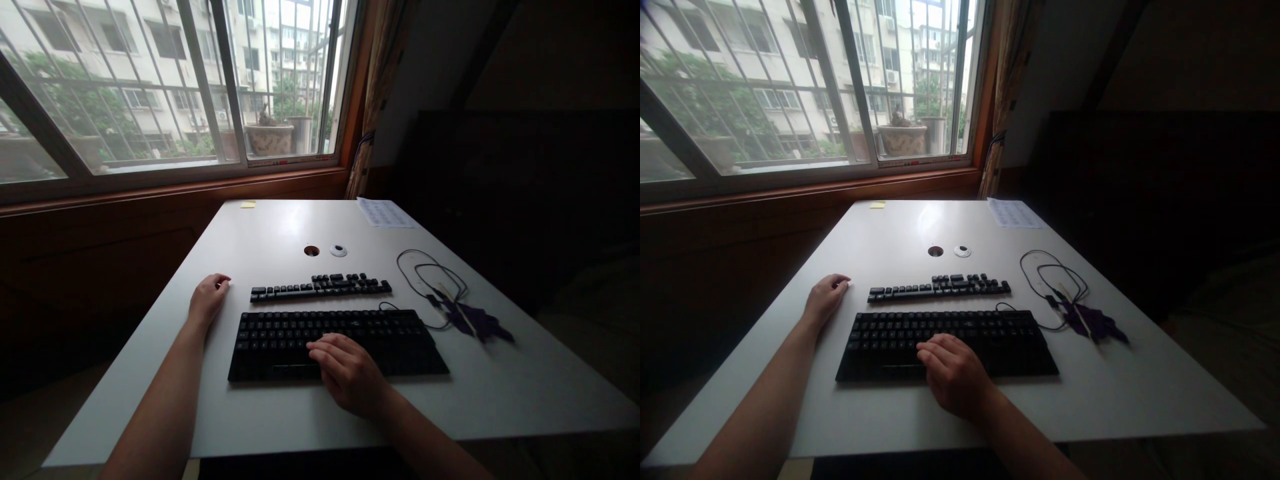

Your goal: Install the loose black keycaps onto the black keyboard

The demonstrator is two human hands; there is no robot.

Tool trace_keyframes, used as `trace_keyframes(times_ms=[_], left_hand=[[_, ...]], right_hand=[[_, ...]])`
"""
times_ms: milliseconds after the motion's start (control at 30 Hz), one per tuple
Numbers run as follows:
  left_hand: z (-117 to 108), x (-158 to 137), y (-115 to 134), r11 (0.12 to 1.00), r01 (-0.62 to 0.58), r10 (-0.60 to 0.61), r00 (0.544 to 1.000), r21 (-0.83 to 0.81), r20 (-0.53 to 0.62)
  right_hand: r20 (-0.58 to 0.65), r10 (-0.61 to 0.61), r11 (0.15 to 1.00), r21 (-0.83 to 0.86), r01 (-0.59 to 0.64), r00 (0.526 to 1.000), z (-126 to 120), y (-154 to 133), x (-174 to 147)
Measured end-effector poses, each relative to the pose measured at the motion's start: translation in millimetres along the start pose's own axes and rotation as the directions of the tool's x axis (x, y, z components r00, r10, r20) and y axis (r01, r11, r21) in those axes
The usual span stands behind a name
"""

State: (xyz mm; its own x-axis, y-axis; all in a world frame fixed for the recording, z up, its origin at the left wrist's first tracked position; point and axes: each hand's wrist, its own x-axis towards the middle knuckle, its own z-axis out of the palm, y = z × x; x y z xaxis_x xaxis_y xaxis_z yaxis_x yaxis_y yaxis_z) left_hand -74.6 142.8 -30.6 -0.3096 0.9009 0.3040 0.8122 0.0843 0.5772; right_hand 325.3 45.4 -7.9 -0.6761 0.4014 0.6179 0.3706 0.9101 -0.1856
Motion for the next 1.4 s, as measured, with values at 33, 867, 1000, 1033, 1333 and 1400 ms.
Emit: trace_keyframes(times_ms=[33, 867, 1000, 1033, 1333, 1400], left_hand=[[0.0, 0.0, 0.1, 1.0, 0.001, -0.001, 1.0, -0.001, 0.001], [-0.4, -0.3, 1.5, 1.0, 0.0, 0.0, 1.0, -0.004, 0.001], [-0.4, -0.1, 1.2, 1.0, 0.0, 0.0, 1.0, -0.005, 0.004], [-0.4, 0.0, 1.2, 1.0, 0.0, 0.0, 1.0, -0.006, 0.005], [-0.7, 0.7, 1.1, 1.0, 0.002, -0.002, 1.0, -0.011, 0.011], [-0.8, 0.7, 1.5, 1.0, 0.002, -0.001, 1.0, -0.01, 0.011]], right_hand=[[-0.004, 0.0, 1.0, 0.003, 0.0, 1.0, 0.2, -0.1, 0.1], [0.055, -0.048, 0.999, 0.015, 0.047, 0.997, 1.6, -7.2, 6.0], [0.056, -0.046, 0.998, 0.04, 0.044, 0.997, 1.0, -7.6, 8.0], [0.062, -0.037, 0.998, 0.058, 0.034, 0.997, 1.0, -7.7, 8.6], [-0.013, 0.125, 0.98, 0.158, -0.121, 0.992, -12.6, 27.7, 32.5], [-0.042, 0.232, 0.967, 0.117, -0.226, 0.972, -16.1, 50.3, 43.8]])
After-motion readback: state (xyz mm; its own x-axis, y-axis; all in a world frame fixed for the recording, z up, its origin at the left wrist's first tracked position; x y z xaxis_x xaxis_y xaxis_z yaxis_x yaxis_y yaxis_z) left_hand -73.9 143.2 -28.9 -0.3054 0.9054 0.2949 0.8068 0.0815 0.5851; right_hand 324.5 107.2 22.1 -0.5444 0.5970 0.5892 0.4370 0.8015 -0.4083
